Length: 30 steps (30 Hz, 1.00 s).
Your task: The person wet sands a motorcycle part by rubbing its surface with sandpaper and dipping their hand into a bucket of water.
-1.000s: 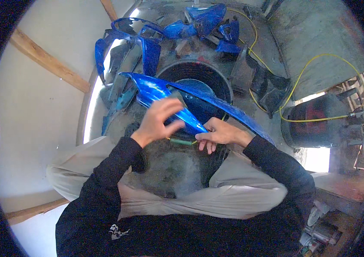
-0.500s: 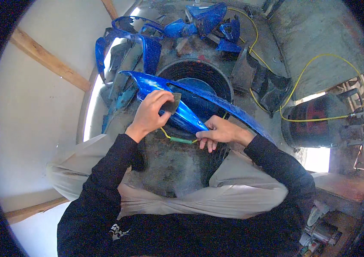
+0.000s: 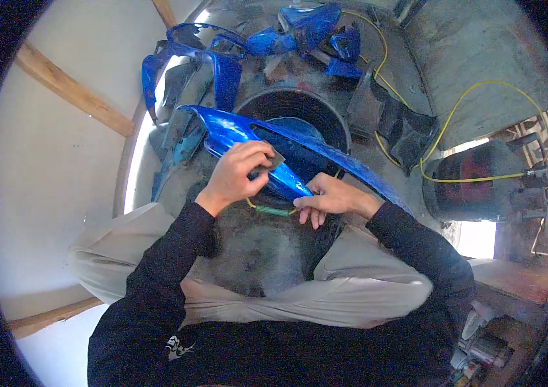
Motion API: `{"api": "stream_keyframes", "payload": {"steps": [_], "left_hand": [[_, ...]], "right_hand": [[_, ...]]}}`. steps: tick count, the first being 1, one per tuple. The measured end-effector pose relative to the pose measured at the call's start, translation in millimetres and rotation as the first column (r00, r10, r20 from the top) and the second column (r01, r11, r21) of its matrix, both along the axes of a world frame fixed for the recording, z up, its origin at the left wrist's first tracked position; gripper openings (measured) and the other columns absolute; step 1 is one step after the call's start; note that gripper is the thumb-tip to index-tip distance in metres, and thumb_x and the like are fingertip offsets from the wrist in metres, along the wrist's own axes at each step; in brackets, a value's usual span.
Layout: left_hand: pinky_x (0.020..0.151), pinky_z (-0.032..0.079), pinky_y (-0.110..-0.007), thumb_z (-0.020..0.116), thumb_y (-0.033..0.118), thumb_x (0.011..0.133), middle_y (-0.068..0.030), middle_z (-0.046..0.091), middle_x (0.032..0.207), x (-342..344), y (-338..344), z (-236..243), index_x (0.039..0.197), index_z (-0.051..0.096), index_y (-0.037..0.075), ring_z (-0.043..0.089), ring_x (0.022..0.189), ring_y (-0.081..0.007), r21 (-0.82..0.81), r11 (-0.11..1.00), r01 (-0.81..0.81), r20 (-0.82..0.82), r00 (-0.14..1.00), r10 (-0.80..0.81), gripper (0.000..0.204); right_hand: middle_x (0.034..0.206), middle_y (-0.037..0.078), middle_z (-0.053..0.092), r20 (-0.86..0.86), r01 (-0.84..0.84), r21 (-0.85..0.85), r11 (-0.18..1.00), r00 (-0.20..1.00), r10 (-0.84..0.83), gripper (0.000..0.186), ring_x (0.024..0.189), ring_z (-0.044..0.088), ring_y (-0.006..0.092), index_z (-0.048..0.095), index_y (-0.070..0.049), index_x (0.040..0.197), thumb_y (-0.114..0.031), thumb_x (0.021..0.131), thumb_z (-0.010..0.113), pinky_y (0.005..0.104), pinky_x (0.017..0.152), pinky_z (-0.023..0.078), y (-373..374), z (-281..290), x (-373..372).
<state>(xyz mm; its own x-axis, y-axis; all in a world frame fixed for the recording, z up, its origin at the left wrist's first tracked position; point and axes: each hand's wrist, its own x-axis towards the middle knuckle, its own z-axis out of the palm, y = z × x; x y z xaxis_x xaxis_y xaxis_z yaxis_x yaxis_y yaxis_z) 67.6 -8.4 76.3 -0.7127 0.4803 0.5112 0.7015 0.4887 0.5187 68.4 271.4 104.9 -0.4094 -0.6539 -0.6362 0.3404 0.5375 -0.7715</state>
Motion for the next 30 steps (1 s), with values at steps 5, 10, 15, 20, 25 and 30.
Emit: {"api": "stream_keyframes", "payload": {"steps": [5, 10, 15, 20, 25, 30], "left_hand": [[0.088, 0.053, -0.040, 0.073, 0.008, 0.077, -0.0078, 0.073, 0.109, -10, -12, 0, 0.086, 0.065, 0.004, 0.070, 0.101, -0.0282, 0.045, 0.991, -0.128, -0.038, 0.991, 0.129, 0.013], [0.090, 0.056, -0.040, 0.076, 0.009, 0.078, -0.0082, 0.076, 0.112, -13, -12, 0, 0.094, 0.072, 0.006, 0.072, 0.103, -0.0292, 0.008, 0.965, -0.263, 0.082, 0.962, 0.261, 0.017], [0.087, 0.057, -0.042, 0.076, 0.009, 0.079, -0.0079, 0.075, 0.105, -2, 6, -3, 0.106, 0.071, 0.008, 0.071, 0.095, -0.0309, 0.004, 0.997, -0.079, -0.086, 0.993, 0.080, 0.027], [0.088, 0.057, -0.044, 0.074, 0.010, 0.080, -0.0111, 0.075, 0.101, -8, 2, -5, 0.098, 0.073, 0.006, 0.071, 0.094, -0.0312, 0.027, 0.910, -0.413, -0.041, 0.910, 0.414, 0.018], [0.081, 0.058, -0.040, 0.076, 0.007, 0.078, -0.0086, 0.075, 0.098, 5, 16, -7, 0.096, 0.073, 0.007, 0.071, 0.088, -0.0282, 0.010, 0.995, 0.097, -0.251, 0.964, -0.092, 0.018], [0.077, 0.054, -0.046, 0.073, 0.012, 0.079, -0.0107, 0.070, 0.089, -1, 14, -13, 0.092, 0.069, 0.008, 0.067, 0.085, -0.0323, 0.094, 0.958, -0.272, -0.144, 0.948, 0.284, 0.015]], "right_hand": [[0.091, 0.015, 0.079, -0.008, 0.007, -0.026, 1.000, 1.000, -0.007, 0.034, 0.064, 0.075, 0.0211, 0.071, 0.010, 0.102, -0.023, 0.104, 0.064, 0.0307, 0.057, 0.062, 1, 3, 1], [0.091, 0.016, 0.079, -0.010, -0.002, -0.039, 0.999, 1.000, 0.001, 0.034, 0.064, 0.075, 0.0212, 0.071, 0.010, 0.102, -0.024, 0.104, 0.064, 0.0309, 0.057, 0.062, 1, 3, 0], [0.093, 0.015, 0.079, 0.008, -0.008, -0.025, 1.000, 1.000, 0.009, 0.033, 0.066, 0.075, 0.0198, 0.071, 0.009, 0.101, -0.023, 0.105, 0.064, 0.0292, 0.057, 0.061, 1, -2, 1], [0.092, 0.017, 0.079, -0.003, 0.007, -0.031, 0.999, 1.000, -0.007, 0.034, 0.064, 0.075, 0.0225, 0.071, 0.010, 0.103, -0.023, 0.104, 0.064, 0.0312, 0.056, 0.061, 1, -3, 1], [0.092, 0.017, 0.079, 0.028, -0.013, -0.025, 1.000, 1.000, 0.014, 0.033, 0.064, 0.075, 0.0216, 0.071, 0.010, 0.103, -0.023, 0.104, 0.064, 0.0303, 0.057, 0.062, -2, -1, 2], [0.095, 0.015, 0.079, -0.035, -0.019, 0.008, 1.000, 0.999, 0.019, 0.034, 0.066, 0.075, 0.0189, 0.072, 0.009, 0.102, -0.024, 0.105, 0.063, 0.0287, 0.057, 0.060, 0, 1, 3]]}}
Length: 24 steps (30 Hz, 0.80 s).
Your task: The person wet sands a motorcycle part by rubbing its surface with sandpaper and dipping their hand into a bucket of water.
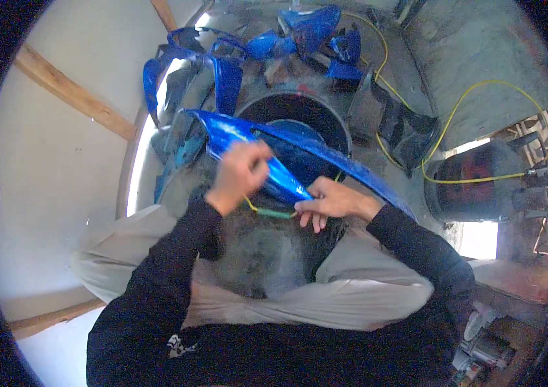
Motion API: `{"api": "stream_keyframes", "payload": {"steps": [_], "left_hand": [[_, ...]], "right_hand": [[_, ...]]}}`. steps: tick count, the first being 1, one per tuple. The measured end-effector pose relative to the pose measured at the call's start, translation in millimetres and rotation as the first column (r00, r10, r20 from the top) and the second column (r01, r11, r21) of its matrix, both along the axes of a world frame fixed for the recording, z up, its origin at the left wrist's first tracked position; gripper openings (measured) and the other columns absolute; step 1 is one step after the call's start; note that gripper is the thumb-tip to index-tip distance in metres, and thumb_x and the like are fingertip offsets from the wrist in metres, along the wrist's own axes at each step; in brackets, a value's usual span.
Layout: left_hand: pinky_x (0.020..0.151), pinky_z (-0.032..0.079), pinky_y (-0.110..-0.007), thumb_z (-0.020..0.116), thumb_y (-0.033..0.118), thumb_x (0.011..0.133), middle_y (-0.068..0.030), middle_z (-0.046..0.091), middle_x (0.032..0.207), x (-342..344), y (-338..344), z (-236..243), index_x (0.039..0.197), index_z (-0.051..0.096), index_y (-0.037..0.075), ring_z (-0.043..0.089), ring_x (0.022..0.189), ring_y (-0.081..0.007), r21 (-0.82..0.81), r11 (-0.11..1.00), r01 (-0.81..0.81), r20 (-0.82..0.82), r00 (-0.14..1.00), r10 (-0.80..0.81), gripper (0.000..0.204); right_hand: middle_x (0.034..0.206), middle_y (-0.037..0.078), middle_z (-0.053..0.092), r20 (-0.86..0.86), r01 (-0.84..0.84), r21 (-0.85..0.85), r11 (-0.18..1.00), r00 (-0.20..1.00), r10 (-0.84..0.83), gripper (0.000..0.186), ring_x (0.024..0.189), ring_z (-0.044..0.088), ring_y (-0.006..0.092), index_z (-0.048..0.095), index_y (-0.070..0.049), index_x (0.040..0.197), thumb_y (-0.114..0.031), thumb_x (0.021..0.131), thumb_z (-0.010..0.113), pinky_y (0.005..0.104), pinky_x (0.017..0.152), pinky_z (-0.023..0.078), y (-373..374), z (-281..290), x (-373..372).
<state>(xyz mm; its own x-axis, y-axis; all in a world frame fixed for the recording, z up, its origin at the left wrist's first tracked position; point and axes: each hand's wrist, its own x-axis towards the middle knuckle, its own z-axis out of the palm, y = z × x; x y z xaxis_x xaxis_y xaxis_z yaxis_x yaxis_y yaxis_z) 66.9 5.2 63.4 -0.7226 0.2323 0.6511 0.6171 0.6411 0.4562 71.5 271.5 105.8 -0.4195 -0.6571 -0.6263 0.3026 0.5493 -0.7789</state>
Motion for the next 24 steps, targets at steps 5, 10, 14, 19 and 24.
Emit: {"api": "stream_keyframes", "payload": {"steps": [5, 10, 14, 19, 24], "left_hand": [[0.081, 0.057, -0.042, 0.074, 0.009, 0.078, -0.0093, 0.075, 0.097, -2, -6, -1, 0.098, 0.074, 0.009, 0.072, 0.085, -0.0291, 0.025, 1.000, -0.004, 0.099, 0.995, 0.002, 0.020], [0.080, 0.057, -0.042, 0.073, 0.008, 0.079, -0.0118, 0.075, 0.099, 3, -2, -4, 0.097, 0.073, 0.008, 0.071, 0.089, -0.0316, -0.106, 0.933, 0.344, -0.128, 0.926, -0.356, 0.019], [0.075, 0.054, -0.046, 0.073, 0.010, 0.074, -0.0104, 0.070, 0.084, -1, -3, -6, 0.087, 0.069, 0.008, 0.067, 0.082, -0.0335, 0.069, 0.957, -0.283, -0.007, 0.959, 0.284, 0.014], [0.086, 0.049, -0.044, 0.072, 0.011, 0.073, -0.0097, 0.072, 0.086, 6, 2, -4, 0.083, 0.069, 0.010, 0.068, 0.081, -0.0298, -0.031, 0.991, 0.127, -0.098, 0.987, -0.130, 0.010], [0.085, 0.045, -0.044, 0.068, 0.005, 0.077, -0.0056, 0.073, 0.082, 10, 10, -1, 0.079, 0.068, 0.011, 0.069, 0.083, -0.0250, -0.056, 0.992, 0.115, -0.172, 0.977, -0.123, 0.007]], "right_hand": [[0.095, 0.015, 0.079, 0.008, 0.003, 0.001, 1.000, 1.000, -0.003, 0.034, 0.066, 0.075, 0.0191, 0.072, 0.009, 0.103, -0.024, 0.105, 0.063, 0.0287, 0.057, 0.061, 0, 0, -3], [0.095, 0.015, 0.079, 0.026, -0.061, 0.039, 0.997, 0.998, 0.060, 0.034, 0.068, 0.076, 0.0196, 0.071, 0.009, 0.101, -0.024, 0.105, 0.064, 0.0289, 0.059, 0.061, 0, 2, -6], [0.095, 0.014, 0.080, -0.021, -0.030, 0.036, 0.999, 0.999, 0.031, 0.032, 0.071, 0.076, 0.0187, 0.073, 0.006, 0.102, -0.026, 0.104, 0.065, 0.0285, 0.061, 0.061, 0, 1, -5], [0.091, 0.011, 0.080, -0.081, -0.124, 0.077, 0.989, 0.988, 0.130, 0.035, 0.071, 0.076, 0.0160, 0.074, 0.003, 0.097, -0.029, 0.105, 0.065, 0.0281, 0.061, 0.060, -2, 0, -3], [0.085, 0.010, 0.079, -0.072, -0.088, 0.076, 0.993, 0.993, 0.094, 0.035, 0.069, 0.075, 0.0150, 0.075, 0.001, 0.094, -0.030, 0.105, 0.065, 0.0264, 0.061, 0.057, 0, 4, -4]]}}
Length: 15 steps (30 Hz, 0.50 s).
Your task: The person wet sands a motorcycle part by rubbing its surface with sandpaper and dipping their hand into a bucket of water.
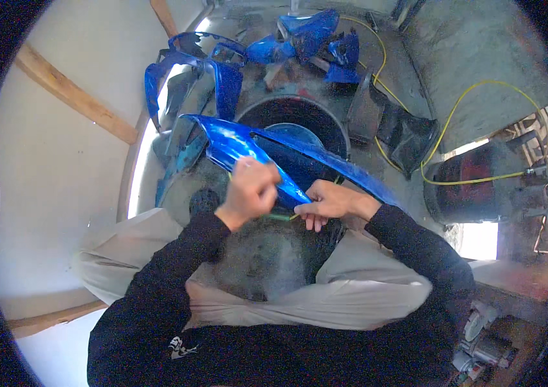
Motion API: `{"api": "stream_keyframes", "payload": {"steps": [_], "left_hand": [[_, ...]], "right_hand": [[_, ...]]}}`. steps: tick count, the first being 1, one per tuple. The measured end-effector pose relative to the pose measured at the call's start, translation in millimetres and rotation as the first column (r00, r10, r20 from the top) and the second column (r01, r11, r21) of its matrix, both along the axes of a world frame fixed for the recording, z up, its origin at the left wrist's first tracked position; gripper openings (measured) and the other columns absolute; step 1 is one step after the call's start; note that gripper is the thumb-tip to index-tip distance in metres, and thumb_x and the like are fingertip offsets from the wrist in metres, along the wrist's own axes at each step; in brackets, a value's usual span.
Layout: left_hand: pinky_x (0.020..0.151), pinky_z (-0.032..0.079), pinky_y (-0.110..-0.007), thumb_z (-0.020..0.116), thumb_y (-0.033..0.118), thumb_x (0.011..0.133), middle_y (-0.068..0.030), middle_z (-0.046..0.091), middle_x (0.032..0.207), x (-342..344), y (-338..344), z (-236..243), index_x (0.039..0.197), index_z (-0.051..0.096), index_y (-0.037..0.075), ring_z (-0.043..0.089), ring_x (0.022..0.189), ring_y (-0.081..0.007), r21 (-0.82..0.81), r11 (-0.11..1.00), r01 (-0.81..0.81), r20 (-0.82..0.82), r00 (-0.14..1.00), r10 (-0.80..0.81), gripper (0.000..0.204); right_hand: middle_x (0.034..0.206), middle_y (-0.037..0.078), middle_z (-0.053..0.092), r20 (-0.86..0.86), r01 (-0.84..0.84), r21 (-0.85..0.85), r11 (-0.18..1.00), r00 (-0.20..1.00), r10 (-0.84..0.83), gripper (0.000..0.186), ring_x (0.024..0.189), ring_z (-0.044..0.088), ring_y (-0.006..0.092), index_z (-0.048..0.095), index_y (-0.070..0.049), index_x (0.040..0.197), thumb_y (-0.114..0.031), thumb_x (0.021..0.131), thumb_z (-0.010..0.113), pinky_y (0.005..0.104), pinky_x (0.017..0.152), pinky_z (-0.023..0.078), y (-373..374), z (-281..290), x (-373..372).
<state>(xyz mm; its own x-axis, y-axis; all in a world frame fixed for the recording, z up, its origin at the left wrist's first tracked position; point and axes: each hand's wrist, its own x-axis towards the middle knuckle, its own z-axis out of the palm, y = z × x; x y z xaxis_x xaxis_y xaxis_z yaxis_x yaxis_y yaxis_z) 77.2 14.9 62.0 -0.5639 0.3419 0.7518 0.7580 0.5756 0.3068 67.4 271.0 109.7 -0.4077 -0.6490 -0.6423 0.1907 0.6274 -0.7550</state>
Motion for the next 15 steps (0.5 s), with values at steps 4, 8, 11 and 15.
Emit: {"api": "stream_keyframes", "payload": {"steps": [4, 8, 11, 15], "left_hand": [[0.086, 0.048, -0.043, 0.069, 0.007, 0.071, -0.0055, 0.070, 0.077, -7, -4, 0, 0.073, 0.065, 0.010, 0.068, 0.082, -0.0250, 0.076, 0.916, -0.393, 0.193, 0.907, 0.373, 0.006], [0.096, 0.045, -0.040, 0.068, 0.009, 0.071, -0.0059, 0.062, 0.073, 5, 7, -2, 0.075, 0.063, 0.013, 0.067, 0.079, -0.0269, 0.017, 0.997, 0.078, 0.023, 0.997, -0.078, 0.008], [0.089, 0.046, -0.043, 0.067, 0.008, 0.072, -0.0073, 0.061, 0.071, -4, 0, -3, 0.073, 0.061, 0.011, 0.064, 0.076, -0.0291, 0.082, 0.989, -0.121, 0.044, 0.992, 0.117, 0.007], [0.080, 0.046, -0.044, 0.068, 0.006, 0.073, -0.0081, 0.061, 0.071, -5, 1, -3, 0.072, 0.061, 0.010, 0.062, 0.072, -0.0304, 0.105, 0.983, -0.151, 0.057, 0.988, 0.145, 0.009]], "right_hand": [[0.082, 0.010, 0.078, 0.010, -0.026, 0.007, 1.000, 1.000, 0.026, 0.036, 0.068, 0.075, 0.0144, 0.074, 0.001, 0.093, -0.031, 0.105, 0.064, 0.0260, 0.060, 0.056, -1, 1, -1], [0.082, 0.012, 0.078, 0.020, -0.028, 0.002, 1.000, 0.999, 0.028, 0.036, 0.068, 0.075, 0.0157, 0.074, 0.002, 0.092, -0.031, 0.104, 0.065, 0.0271, 0.060, 0.057, -3, -1, 0], [0.081, 0.012, 0.078, 0.008, -0.034, 0.013, 0.999, 0.999, 0.034, 0.037, 0.067, 0.075, 0.0160, 0.073, 0.002, 0.092, -0.031, 0.104, 0.065, 0.0277, 0.060, 0.057, -1, -1, -1], [0.080, 0.011, 0.077, -0.015, -0.011, 0.013, 1.000, 1.000, 0.011, 0.037, 0.067, 0.075, 0.0158, 0.073, 0.003, 0.092, -0.031, 0.104, 0.065, 0.0278, 0.060, 0.058, 0, 2, -3]]}}
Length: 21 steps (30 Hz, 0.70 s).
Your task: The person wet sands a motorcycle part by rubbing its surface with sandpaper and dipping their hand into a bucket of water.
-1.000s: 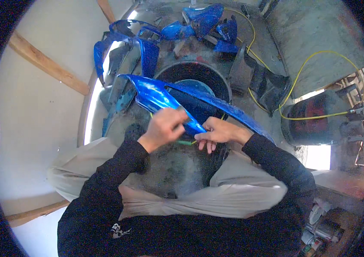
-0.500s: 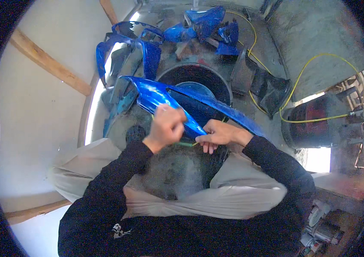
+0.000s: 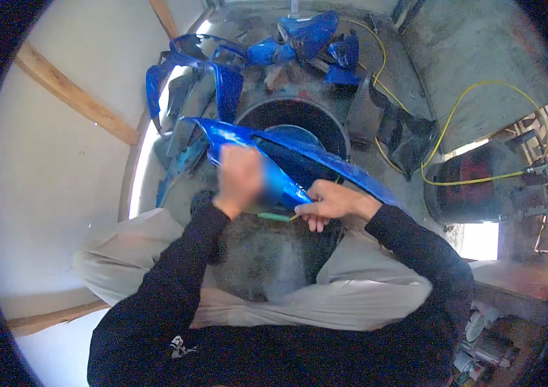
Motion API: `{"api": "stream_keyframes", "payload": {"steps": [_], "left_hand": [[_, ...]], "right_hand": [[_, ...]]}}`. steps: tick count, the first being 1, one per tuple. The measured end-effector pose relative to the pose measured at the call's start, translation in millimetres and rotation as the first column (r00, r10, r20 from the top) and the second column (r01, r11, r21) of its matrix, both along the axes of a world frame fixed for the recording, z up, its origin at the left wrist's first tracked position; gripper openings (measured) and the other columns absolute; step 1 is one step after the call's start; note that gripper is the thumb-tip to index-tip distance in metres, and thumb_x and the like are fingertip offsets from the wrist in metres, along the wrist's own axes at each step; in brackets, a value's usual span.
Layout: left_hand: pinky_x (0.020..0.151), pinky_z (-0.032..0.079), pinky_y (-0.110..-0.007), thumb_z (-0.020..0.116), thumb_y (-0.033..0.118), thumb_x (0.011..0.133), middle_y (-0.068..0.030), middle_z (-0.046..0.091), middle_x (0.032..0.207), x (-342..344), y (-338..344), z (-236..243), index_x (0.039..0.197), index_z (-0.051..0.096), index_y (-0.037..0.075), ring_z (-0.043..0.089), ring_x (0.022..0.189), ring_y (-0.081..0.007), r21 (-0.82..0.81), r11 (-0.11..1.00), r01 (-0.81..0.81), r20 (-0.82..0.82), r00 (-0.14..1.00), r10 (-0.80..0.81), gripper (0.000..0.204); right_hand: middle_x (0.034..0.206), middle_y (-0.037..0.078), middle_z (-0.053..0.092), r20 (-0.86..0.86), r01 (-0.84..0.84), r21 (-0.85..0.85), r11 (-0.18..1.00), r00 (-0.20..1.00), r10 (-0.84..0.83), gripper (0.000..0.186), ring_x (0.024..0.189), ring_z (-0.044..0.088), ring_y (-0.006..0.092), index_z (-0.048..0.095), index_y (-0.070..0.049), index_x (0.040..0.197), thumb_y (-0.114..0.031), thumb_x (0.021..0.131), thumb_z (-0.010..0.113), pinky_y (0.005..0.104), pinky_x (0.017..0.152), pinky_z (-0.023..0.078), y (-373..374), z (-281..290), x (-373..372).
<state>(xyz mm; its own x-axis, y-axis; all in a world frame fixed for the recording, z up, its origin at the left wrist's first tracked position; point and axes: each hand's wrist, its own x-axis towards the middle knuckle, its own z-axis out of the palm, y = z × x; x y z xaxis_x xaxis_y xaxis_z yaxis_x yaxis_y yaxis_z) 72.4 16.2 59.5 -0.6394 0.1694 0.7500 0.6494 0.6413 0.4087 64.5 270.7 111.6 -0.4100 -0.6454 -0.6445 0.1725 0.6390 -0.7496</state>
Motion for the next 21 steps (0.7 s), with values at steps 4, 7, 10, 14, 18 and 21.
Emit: {"api": "stream_keyframes", "payload": {"steps": [4, 7, 10, 14, 18, 21], "left_hand": [[0.075, 0.046, -0.044, 0.069, 0.008, 0.077, -0.0097, 0.063, 0.072, -2, -2, 0, 0.072, 0.062, 0.010, 0.062, 0.071, -0.0316, 0.108, 0.992, 0.070, 0.006, 0.997, -0.071, 0.009], [0.075, 0.047, -0.045, 0.069, 0.008, 0.079, -0.0100, 0.064, 0.073, -13, -10, -3, 0.072, 0.064, 0.010, 0.063, 0.072, -0.0318, 0.126, 0.950, -0.286, 0.235, 0.939, 0.251, 0.008], [0.076, 0.048, -0.044, 0.065, 0.004, 0.073, -0.0099, 0.063, 0.072, -3, 1, 1, 0.071, 0.062, 0.010, 0.065, 0.074, -0.0307, 0.041, 0.993, 0.114, -0.054, 0.992, -0.111, 0.007], [0.075, 0.047, -0.045, 0.066, 0.005, 0.077, -0.0097, 0.064, 0.073, -12, -8, 0, 0.070, 0.061, 0.009, 0.063, 0.072, -0.0325, 0.129, 0.980, -0.151, 0.048, 0.988, 0.146, 0.009], [0.071, 0.046, -0.044, 0.064, 0.003, 0.075, -0.0109, 0.061, 0.068, -6, 2, 0, 0.068, 0.060, 0.010, 0.062, 0.069, -0.0342, 0.118, 0.990, -0.083, -0.034, 0.996, 0.087, 0.010], [0.069, 0.045, -0.045, 0.064, 0.002, 0.075, -0.0112, 0.061, 0.070, -1, 7, 2, 0.069, 0.059, 0.009, 0.061, 0.069, -0.0338, 0.121, 0.958, 0.261, -0.062, 0.965, -0.255, 0.011]], "right_hand": [[0.081, 0.010, 0.078, 0.013, -0.025, 0.022, 0.999, 1.000, 0.025, 0.037, 0.067, 0.075, 0.0150, 0.074, 0.002, 0.092, -0.031, 0.104, 0.064, 0.0272, 0.061, 0.058, 0, 2, 3], [0.081, 0.010, 0.078, -0.002, -0.014, 0.029, 0.999, 1.000, 0.014, 0.036, 0.068, 0.075, 0.0146, 0.074, 0.002, 0.093, -0.031, 0.104, 0.065, 0.0267, 0.061, 0.058, 1, 2, 4], [0.081, 0.010, 0.078, 0.011, -0.010, 0.039, 0.999, 1.000, 0.010, 0.036, 0.068, 0.075, 0.0152, 0.074, 0.002, 0.092, -0.031, 0.104, 0.065, 0.0272, 0.060, 0.058, 1, 0, 1], [0.080, 0.011, 0.078, -0.018, -0.033, 0.033, 0.999, 0.999, 0.033, 0.036, 0.067, 0.075, 0.0154, 0.074, 0.002, 0.093, -0.031, 0.104, 0.065, 0.0275, 0.060, 0.058, 2, -1, 0], [0.079, 0.011, 0.077, -0.011, -0.015, -0.001, 1.000, 1.000, 0.015, 0.037, 0.066, 0.075, 0.0160, 0.073, 0.003, 0.092, -0.031, 0.104, 0.065, 0.0278, 0.059, 0.058, 2, -1, 0], [0.078, 0.011, 0.077, 0.004, -0.040, 0.017, 0.999, 0.999, 0.040, 0.038, 0.065, 0.075, 0.0162, 0.073, 0.003, 0.090, -0.031, 0.104, 0.065, 0.0281, 0.059, 0.058, -1, -2, 3]]}}
